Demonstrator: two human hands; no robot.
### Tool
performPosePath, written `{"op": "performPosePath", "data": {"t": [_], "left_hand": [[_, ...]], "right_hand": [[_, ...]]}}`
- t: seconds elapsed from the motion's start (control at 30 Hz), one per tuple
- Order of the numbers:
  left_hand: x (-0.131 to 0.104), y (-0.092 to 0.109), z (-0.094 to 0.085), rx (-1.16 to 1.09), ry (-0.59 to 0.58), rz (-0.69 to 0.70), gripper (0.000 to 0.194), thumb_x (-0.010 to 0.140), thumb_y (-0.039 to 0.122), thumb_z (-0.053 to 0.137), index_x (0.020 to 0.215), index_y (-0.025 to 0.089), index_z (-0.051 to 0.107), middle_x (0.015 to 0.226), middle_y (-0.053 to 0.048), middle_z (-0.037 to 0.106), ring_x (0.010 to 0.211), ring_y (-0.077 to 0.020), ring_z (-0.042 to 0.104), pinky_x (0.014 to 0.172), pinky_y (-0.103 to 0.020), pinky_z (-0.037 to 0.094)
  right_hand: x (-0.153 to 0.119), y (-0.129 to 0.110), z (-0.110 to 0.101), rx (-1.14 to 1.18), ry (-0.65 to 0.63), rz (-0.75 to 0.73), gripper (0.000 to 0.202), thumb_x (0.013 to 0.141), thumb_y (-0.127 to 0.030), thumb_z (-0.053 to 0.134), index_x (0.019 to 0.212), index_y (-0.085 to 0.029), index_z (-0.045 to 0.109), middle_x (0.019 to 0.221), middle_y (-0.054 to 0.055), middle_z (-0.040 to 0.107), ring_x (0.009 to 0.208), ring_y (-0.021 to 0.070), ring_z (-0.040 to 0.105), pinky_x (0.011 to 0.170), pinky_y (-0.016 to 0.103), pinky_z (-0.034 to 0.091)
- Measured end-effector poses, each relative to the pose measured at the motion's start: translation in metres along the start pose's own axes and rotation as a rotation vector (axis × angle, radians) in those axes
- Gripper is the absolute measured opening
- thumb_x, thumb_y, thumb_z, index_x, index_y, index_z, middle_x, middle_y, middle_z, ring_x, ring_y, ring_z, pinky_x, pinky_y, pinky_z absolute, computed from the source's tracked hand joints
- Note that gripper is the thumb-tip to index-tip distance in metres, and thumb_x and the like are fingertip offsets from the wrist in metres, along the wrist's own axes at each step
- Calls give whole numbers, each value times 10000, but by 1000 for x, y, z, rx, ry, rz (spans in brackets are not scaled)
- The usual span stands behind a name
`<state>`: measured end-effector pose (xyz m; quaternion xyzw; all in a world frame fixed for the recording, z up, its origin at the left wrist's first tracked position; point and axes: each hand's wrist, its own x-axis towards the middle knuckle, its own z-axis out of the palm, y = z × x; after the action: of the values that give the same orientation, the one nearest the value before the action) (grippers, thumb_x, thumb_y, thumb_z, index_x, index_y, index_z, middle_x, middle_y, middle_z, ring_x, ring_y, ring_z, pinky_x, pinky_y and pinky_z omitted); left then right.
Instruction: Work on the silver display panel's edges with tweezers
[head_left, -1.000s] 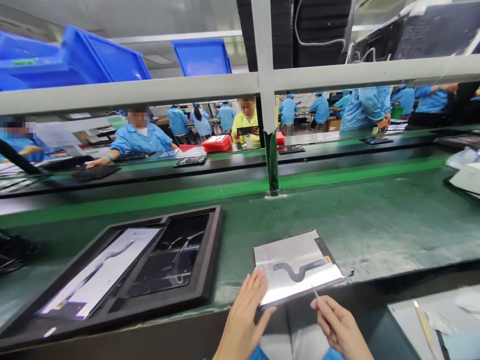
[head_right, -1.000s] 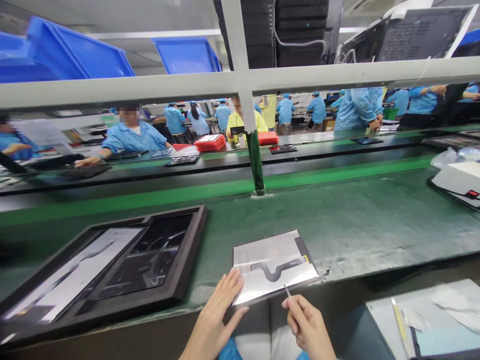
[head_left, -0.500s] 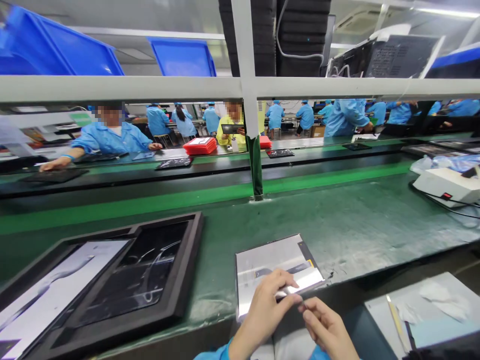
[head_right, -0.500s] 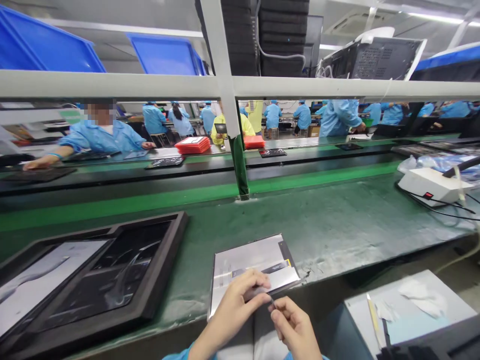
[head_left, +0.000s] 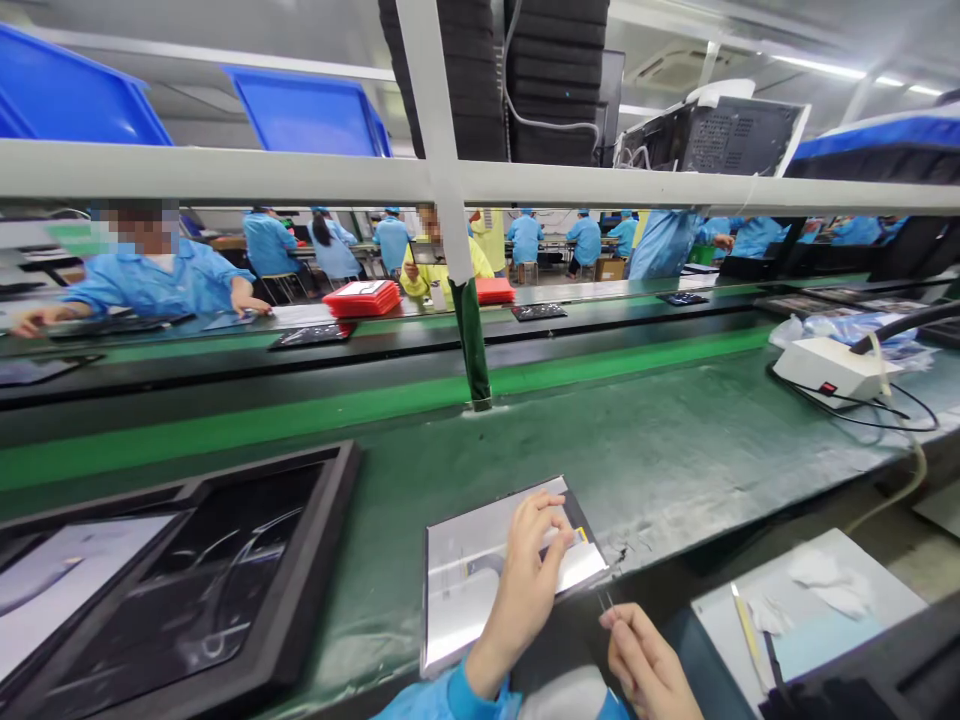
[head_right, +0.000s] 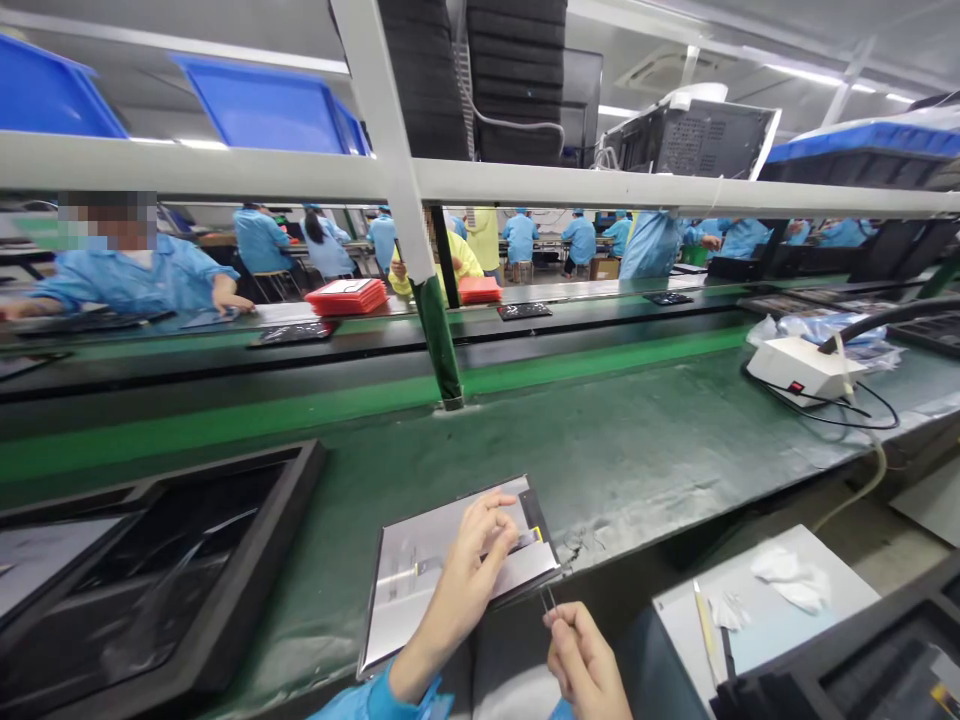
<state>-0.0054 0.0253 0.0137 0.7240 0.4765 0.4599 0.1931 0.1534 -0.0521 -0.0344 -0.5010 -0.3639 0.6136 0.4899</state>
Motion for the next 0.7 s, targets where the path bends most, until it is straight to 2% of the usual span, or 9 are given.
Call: {"op": "performPosePath", "data": {"t": [0.07,0.2,0.33,0.4,0.47,0.53,0.63,0.7], "left_hand": [[9,3,8,114,16,83,192,964,178,474,829,216,605,1160,-103,647,1274,-310,503,998,-565,459],[18,10,31,302,-75,262,223,914,55,483,834,205,627,1095,-86,662,1278,-330,498,1011,-615,416],[20,15,46,334,-114,294,234,883,18,480,842,195,628,1051,-75,669,1251,-332,531,1070,-662,338],[20,15,44,344,-117,294,296,882,2,442,974,205,637,1055,-67,684,1265,-314,531,1104,-657,307],[17,12,33,349,-110,286,400,897,8,407,1190,212,586,1157,-76,685,1299,-292,516,1126,-641,298],[8,4,11,358,-99,270,435,943,85,419,1356,207,485,1297,-103,640,1327,-279,503,1137,-611,312],[-17,-16,-36,397,-73,256,390,997,261,467,1386,237,479,1334,-90,633,1344,-269,499,1151,-547,337],[-40,-32,-69,438,-70,273,396,1013,337,461,1400,254,471,1310,-76,655,1313,-256,536,1122,-488,407]], "right_hand": [[-1,3,-7,7,47,23,643,652,-803,657,820,-184,610,517,-96,316,432,33,143,392,179,47],[-4,7,-17,25,107,44,654,627,-820,658,780,-186,609,512,-98,318,418,20,135,398,174,27],[-7,8,-20,27,134,30,650,627,-816,661,763,-182,611,506,-100,310,416,22,129,399,180,22],[-9,7,-18,27,149,22,651,619,-815,668,757,-181,611,507,-95,315,418,28,133,395,186,24],[-11,6,-15,26,173,14,647,616,-813,672,761,-184,614,509,-87,322,419,36,144,389,191,30],[-13,6,-12,27,200,1,636,615,-802,683,773,-190,619,516,-79,334,418,46,172,381,194,47],[-16,6,-9,26,216,-7,594,632,-762,709,788,-195,624,530,-66,377,418,53,221,379,195,100],[-17,6,-6,4,177,6,583,648,-745,713,818,-193,630,547,-58,426,418,53,256,383,191,142]]}}
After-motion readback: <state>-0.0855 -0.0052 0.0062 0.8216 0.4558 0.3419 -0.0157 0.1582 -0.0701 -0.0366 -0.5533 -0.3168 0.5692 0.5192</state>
